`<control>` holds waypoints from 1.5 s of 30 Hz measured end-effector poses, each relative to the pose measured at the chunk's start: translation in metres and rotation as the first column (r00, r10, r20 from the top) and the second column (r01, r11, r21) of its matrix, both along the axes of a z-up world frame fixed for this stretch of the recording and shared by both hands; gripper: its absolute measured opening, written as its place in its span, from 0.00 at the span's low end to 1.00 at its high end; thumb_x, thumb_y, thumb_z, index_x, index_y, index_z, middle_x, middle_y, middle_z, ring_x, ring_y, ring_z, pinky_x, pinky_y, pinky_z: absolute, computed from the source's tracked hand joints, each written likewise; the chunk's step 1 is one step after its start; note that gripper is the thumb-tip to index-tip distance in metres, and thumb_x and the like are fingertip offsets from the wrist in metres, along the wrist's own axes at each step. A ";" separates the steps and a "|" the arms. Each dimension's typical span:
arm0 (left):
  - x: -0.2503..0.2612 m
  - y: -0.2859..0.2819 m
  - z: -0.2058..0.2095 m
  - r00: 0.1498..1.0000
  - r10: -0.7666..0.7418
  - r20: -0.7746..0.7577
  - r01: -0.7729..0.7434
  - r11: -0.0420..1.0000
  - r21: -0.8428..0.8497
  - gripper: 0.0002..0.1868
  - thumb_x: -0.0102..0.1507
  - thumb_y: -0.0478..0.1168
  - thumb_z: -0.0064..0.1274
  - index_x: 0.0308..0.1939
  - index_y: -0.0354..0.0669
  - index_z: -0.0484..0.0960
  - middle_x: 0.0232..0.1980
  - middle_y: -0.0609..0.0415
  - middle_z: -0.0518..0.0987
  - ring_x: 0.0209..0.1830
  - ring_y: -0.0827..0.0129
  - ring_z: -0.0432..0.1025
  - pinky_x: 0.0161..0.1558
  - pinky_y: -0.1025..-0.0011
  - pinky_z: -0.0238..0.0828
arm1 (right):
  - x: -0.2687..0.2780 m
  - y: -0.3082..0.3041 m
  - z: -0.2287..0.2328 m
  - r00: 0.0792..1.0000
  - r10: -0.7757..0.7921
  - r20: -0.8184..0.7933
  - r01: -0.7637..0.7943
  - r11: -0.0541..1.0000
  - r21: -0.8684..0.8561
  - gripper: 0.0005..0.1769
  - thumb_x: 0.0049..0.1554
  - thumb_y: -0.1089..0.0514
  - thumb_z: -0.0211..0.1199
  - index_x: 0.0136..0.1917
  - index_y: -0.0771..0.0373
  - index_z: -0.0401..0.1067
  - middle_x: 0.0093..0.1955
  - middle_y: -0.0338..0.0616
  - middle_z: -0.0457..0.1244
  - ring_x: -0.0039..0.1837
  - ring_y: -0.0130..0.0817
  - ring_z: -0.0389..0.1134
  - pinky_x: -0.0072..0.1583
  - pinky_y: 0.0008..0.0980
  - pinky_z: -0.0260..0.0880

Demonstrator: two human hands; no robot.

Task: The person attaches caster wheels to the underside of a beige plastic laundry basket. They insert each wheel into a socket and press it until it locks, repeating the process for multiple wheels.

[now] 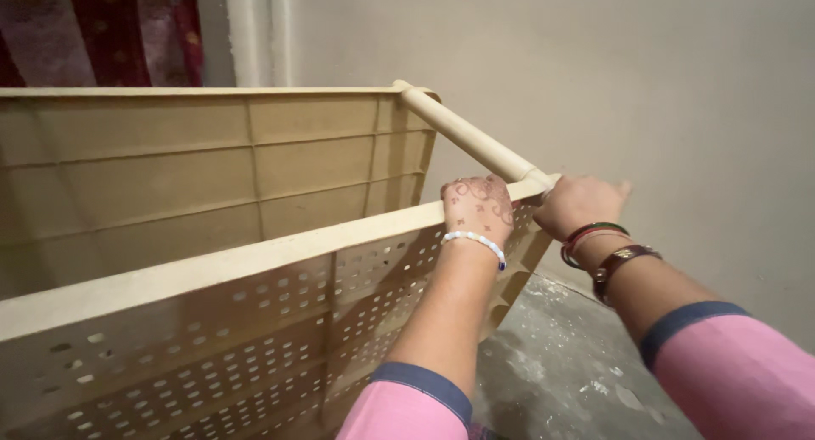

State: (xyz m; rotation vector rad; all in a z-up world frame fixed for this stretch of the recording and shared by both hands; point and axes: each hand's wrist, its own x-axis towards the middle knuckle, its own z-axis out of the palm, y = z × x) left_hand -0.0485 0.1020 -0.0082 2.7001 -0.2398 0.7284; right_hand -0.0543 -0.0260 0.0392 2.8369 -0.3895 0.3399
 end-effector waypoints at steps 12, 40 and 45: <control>-0.001 0.001 0.001 1.000 0.007 0.017 -0.007 1.000 0.003 0.14 0.67 0.53 0.49 0.44 0.49 0.81 0.39 0.54 0.83 0.44 0.60 0.79 0.46 0.58 0.70 | -0.010 -0.047 0.043 0.900 0.249 -0.358 0.242 0.398 0.885 0.23 0.52 0.43 0.67 0.56 0.56 0.74 0.47 0.40 0.72 0.50 0.31 0.73 0.48 0.36 0.72; -0.004 0.001 0.000 0.999 0.027 0.019 -0.027 1.000 0.011 0.19 0.68 0.58 0.46 0.46 0.49 0.81 0.42 0.54 0.82 0.46 0.60 0.77 0.48 0.58 0.67 | 0.013 -0.033 0.017 0.984 0.101 -0.146 -0.032 0.911 0.412 0.23 0.46 0.40 0.71 0.41 0.62 0.81 0.38 0.49 0.71 0.41 0.39 0.72 0.43 0.37 0.69; -0.004 0.004 0.002 1.000 0.005 0.019 -0.005 1.000 -0.014 0.17 0.68 0.56 0.47 0.43 0.50 0.82 0.39 0.54 0.84 0.44 0.61 0.79 0.46 0.60 0.70 | 0.006 -0.053 0.011 0.957 0.288 -0.036 -0.112 0.482 0.869 0.23 0.50 0.42 0.68 0.50 0.62 0.80 0.43 0.41 0.71 0.45 0.29 0.71 0.45 0.32 0.69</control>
